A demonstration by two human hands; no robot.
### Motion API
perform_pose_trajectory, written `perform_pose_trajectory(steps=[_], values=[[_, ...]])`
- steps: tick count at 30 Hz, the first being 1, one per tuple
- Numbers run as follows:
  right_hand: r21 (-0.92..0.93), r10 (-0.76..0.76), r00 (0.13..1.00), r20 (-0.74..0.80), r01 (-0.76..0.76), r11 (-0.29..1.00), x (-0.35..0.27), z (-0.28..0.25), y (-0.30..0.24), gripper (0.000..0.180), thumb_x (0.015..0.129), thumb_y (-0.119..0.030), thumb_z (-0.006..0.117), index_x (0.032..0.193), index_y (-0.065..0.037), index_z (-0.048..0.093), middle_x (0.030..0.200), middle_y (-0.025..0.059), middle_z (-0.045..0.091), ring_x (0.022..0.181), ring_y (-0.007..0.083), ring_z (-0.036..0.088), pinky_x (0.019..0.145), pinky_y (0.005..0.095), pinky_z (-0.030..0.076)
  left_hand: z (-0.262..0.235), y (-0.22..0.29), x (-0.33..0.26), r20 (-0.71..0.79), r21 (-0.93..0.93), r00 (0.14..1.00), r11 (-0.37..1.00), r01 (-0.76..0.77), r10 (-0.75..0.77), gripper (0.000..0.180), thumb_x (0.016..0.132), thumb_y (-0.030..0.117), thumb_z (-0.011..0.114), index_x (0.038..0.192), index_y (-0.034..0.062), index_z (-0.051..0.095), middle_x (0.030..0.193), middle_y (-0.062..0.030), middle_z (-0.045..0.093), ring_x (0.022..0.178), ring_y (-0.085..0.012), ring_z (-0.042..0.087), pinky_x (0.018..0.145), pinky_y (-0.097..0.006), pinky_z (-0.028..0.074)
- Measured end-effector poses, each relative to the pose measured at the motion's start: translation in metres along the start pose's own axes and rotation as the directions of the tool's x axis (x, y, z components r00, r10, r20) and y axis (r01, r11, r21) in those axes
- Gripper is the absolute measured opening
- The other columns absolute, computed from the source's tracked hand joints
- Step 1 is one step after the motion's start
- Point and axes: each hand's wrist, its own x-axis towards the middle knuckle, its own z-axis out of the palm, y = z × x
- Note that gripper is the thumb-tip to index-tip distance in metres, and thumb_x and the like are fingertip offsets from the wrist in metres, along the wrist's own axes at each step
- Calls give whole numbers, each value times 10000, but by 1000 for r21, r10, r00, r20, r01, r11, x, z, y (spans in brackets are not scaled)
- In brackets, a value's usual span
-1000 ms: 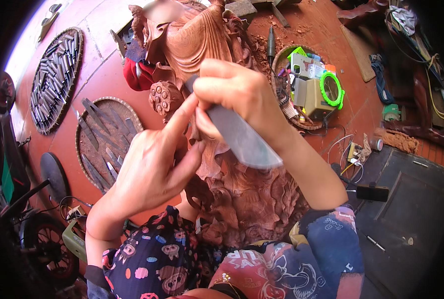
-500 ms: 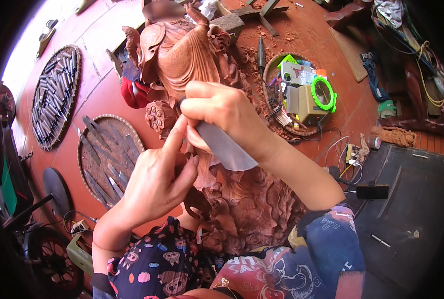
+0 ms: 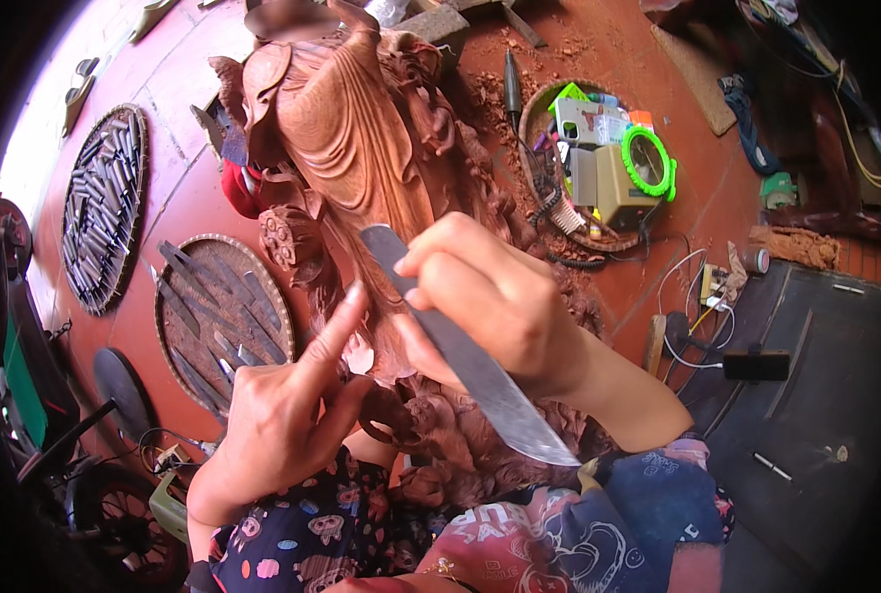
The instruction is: The person carves a large wooden sculpture using various hand tools, including chisels and a sanding block. They refine details on the surface, remove wood shavings, and smooth sections of the piece.
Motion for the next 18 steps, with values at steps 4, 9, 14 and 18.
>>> perform_pose_trajectory(steps=[4, 9, 14, 18], values=[[-23, -124, 991, 57, 125, 992, 5, 15, 11, 187, 710, -21, 700, 831, -3, 559, 893, 134, 558, 797, 306, 599, 694, 372, 517, 6, -4, 6, -67, 30, 998, 999, 15, -13, 687, 831, 64, 652, 1458, -47, 396, 501, -79, 520, 388, -233, 544, 406, -388, 431], [-34, -191, 981, 45, 192, 981, 23, 35, 22, 113, 769, -95, 619, 840, -26, 564, 873, 109, 528, 867, 297, 572, 750, 383, 495, 8, -6, 21, -59, 77, 996, 994, 72, -68, 560, 865, 65, 606, 1385, -73, 453, 549, -138, 563, 452, -297, 590, 457, -412, 461], [-11, -114, 985, 128, 117, 993, 23, 31, 18, 121, 786, -153, 604, 794, -45, 549, 828, 92, 502, 807, 294, 547, 690, 385, 470, 3, 0, 19, 43, 85, 993, 991, 103, -107, 500, 866, 63, 595, 1339, -63, 493, 594, -181, 591, 506, -343, 622, 494, -446, 480], [-3, -65, 992, 104, 66, 998, 21, 32, 14, 135, 775, -154, 615, 753, -55, 525, 791, 91, 482, 774, 290, 539, 670, 392, 458, -1, -9, 28, -42, 29, 994, 994, 102, -101, 476, 863, 83, 614, 1314, -37, 521, 578, -167, 586, 510, -351, 624, 491, -438, 482]])
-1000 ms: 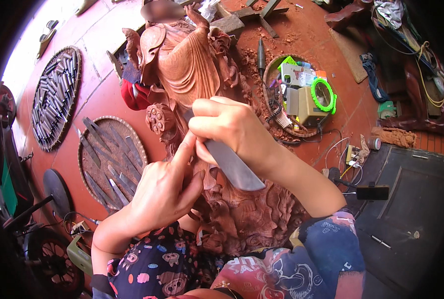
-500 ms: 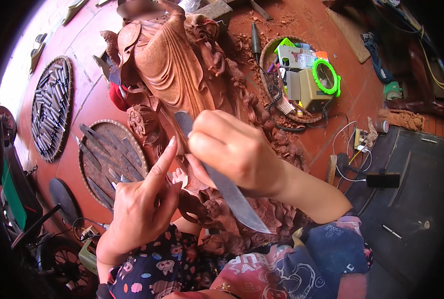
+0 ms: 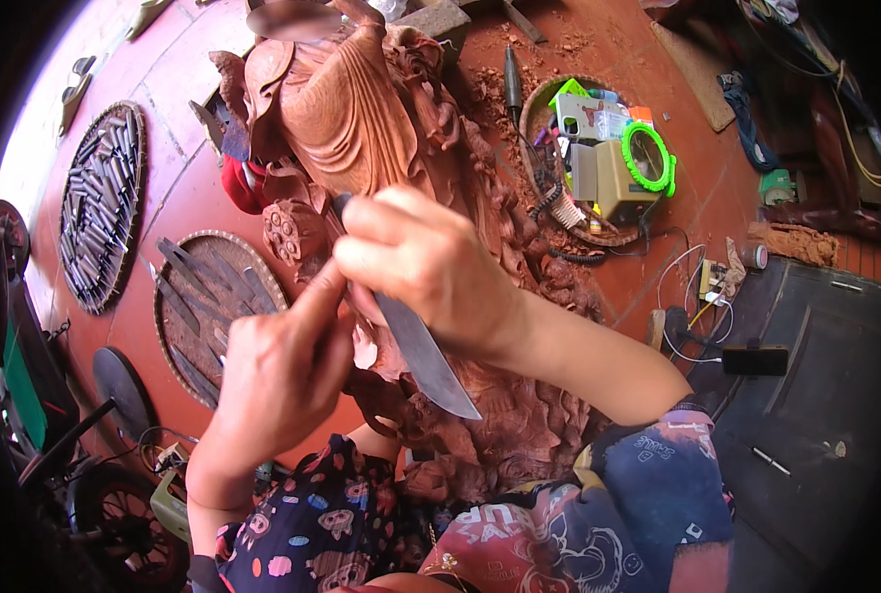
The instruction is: The person carves a large wooden sculpture using various hand tools, including chisels and a sanding block. They refine details on the surface, remove wood shavings, and smooth sections of the piece.
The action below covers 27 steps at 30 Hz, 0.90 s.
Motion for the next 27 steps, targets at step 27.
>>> perform_pose_trajectory(steps=[27], values=[[446, 421, 904, 78, -410, 796, -47, -23, -16, 365, 803, -18, 781, 1131, 47, 635, 1115, 126, 629, 931, 164, 659, 802, 267, 537, 0, -333, -181, -662, -308, 97, 388, 869, -743, 373, 749, 341, 833, 1012, 82, 777, 958, -142, 753, 854, -235, 732, 804, -359, 548]])
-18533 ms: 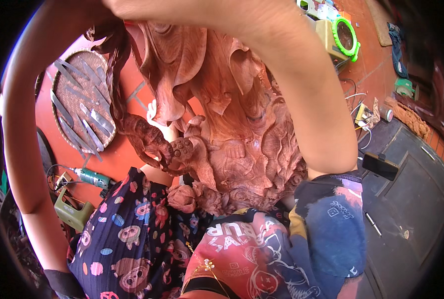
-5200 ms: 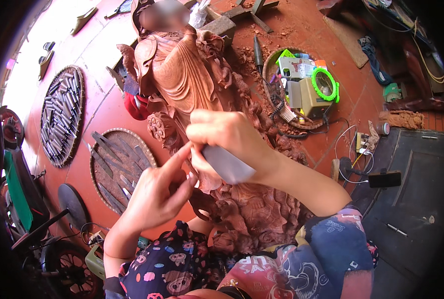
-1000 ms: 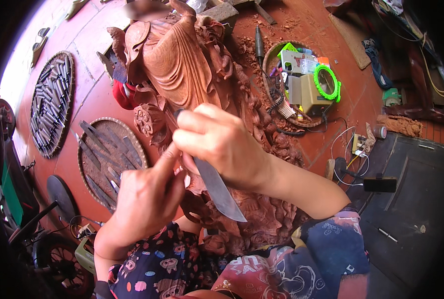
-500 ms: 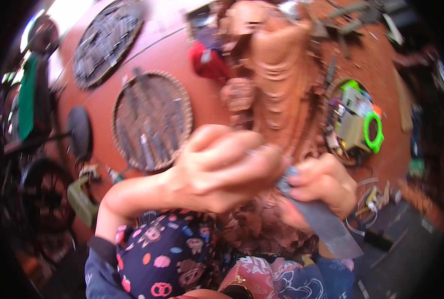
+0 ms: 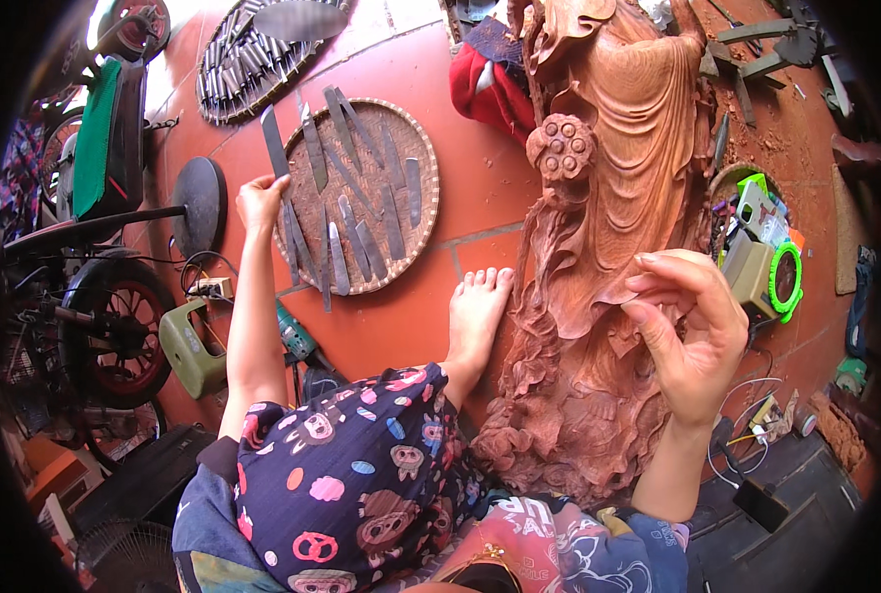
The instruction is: The person carves a large wooden sculpture using various hand tools, including chisels and a sanding block. They refine details on the surface, remove wood shavings, and smooth sections of the piece.
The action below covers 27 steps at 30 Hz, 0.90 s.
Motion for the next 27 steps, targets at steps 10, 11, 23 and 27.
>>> perform_pose_trajectory(steps=[10, 11, 23, 27], values=[[-151, 24, 999, 26, -20, 988, 3, 7, -4, 161, 788, 34, 748, 939, 31, 694, 902, 99, 675, 866, 169, 657, 770, 265, 514, 34, -19, -14, -65, 288, 995, 956, -55, 77, 346, 710, 282, 857, 920, 34, 740, 988, -204, 724, 975, -360, 701, 866, -438, 542], [-173, 30, 1000, 9, -28, 985, 3, 4, -5, 146, 786, 33, 748, 924, 30, 699, 884, 100, 681, 861, 173, 660, 768, 268, 513, 25, 0, -28, 59, 285, 998, 958, -41, 25, 383, 722, 303, 843, 963, 30, 728, 1016, -213, 715, 995, -363, 695, 853, -449, 548], [-122, -142, 990, -1, 141, 982, 8, -3, 9, 88, 813, -42, 758, 849, 13, 700, 770, 98, 681, 708, 179, 670, 624, 291, 507, 28, -19, -109, 475, 312, 880, 937, -156, -12, 369, 707, 360, 856, 817, 22, 756, 727, -128, 713, 689, -227, 697, 657, -366, 535], [-69, -165, 986, 21, 166, 984, 9, 0, 8, 108, 807, -70, 771, 834, 9, 703, 759, 95, 681, 694, 182, 665, 612, 295, 501, -7, -17, -88, 406, 37, 902, 983, -180, 150, 291, 766, 232, 840, 870, -12, 722, 758, -92, 726, 687, -138, 644, 671, -318, 505]])
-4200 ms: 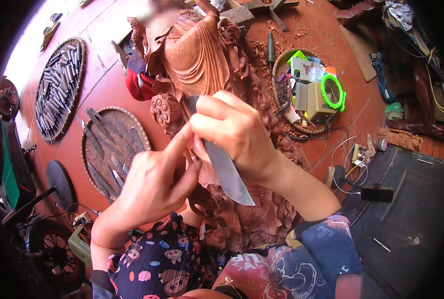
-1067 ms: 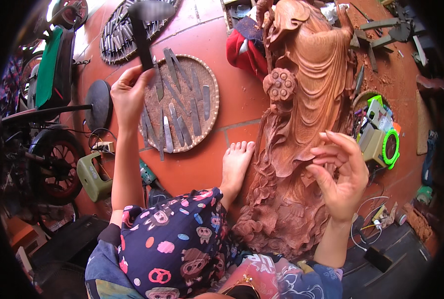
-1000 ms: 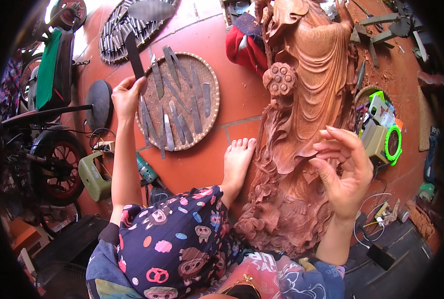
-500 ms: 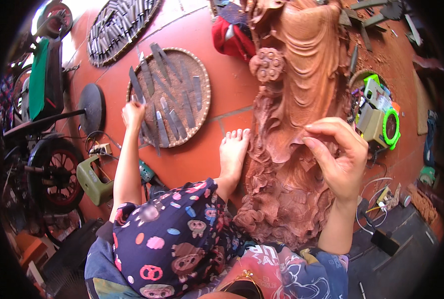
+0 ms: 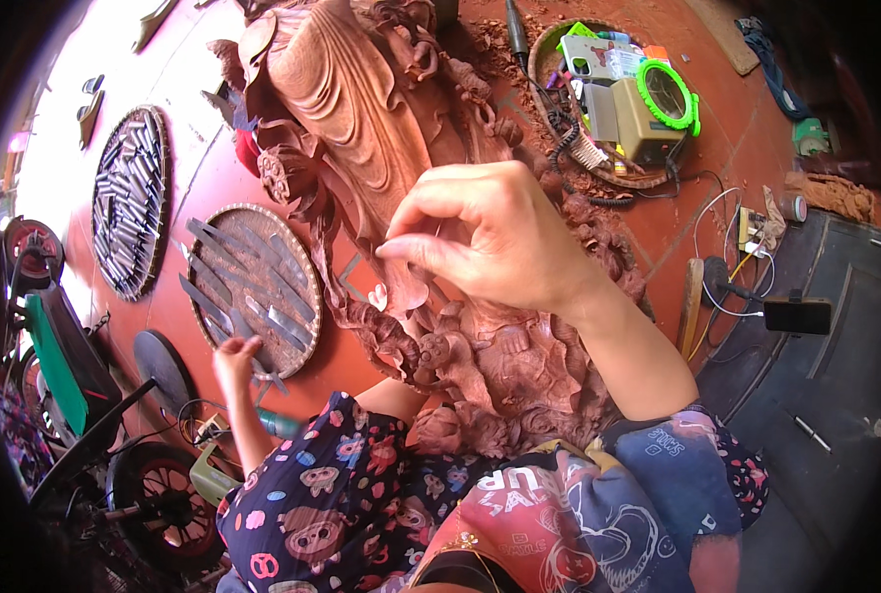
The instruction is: The person carves a large wooden sculpture using various hand tools, including chisels and a sanding block. They refine details on the surface, remove wood shavings, and smooth sections of the piece.
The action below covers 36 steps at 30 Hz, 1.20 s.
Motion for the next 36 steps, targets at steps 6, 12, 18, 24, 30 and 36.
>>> perform_pose_trajectory(steps=[6, 12, 18, 24, 30, 36], values=[[173, 244, 887, 391, -331, 928, 1, 6, -37, 376, 849, -287, 775, 1084, -4, 695, 908, 118, 696, 752, 174, 682, 620, 309, 527, -98, 210, -84, 225, -580, 647, 634, -512, 729, 170, 805, 85, 772, 951, 14, 722, 778, -25, 701, 679, -110, 595, 648, -272, 457], [280, -42, 973, 225, -23, 960, 1, 26, -33, 396, 963, -294, 635, 1236, -7, 641, 913, 135, 623, 862, 227, 658, 696, 351, 534, -75, 294, -126, 101, -473, 237, 256, -843, 966, 338, 652, 181, 860, 958, 96, 745, 841, -49, 689, 781, -232, 613, 695, -363, 466], [-279, -153, 988, -33, 137, 950, 21, -6, -13, 132, 820, -61, 699, 850, -8, 582, 863, 125, 573, 753, 278, 623, 650, 350, 503, -49, 273, -114, -183, -268, 442, 388, -882, 878, 234, 717, 44, 819, 932, 56, 726, 850, -74, 697, 764, -221, 636, 688, -326, 482], [-303, -309, 946, 93, 323, 897, 47, 4, 7, 191, 730, -21, 744, 837, -5, 586, 893, 122, 615, 760, 253, 642, 649, 328, 517, -31, 263, -114, -131, -363, 492, 420, -832, 861, 174, 775, -7, 764, 937, 41, 723, 734, -65, 654, 569, -166, 534, 542, -281, 426], [-344, -375, 916, 144, 402, 849, 62, 11, 26, 148, 759, -20, 709, 796, -4, 567, 816, 107, 594, 685, 258, 614, 618, 331, 506, -26, 258, -113, -130, -415, 522, 432, -801, 843, 169, 784, -11, 753, 944, 39, 723, 753, -62, 667, 572, -160, 554, 545, -276, 441], [-306, -346, 936, 73, 351, 885, 72, 22, 15, 160, 746, 8, 672, 739, -15, 514, 711, 95, 502, 606, 250, 565, 551, 344, 452, -20, 256, -114, -140, -473, 535, 418, -776, 833, 198, 788, -5, 752, 976, 45, 715, 816, -55, 700, 585, -144, 574, 551, -268, 460]])
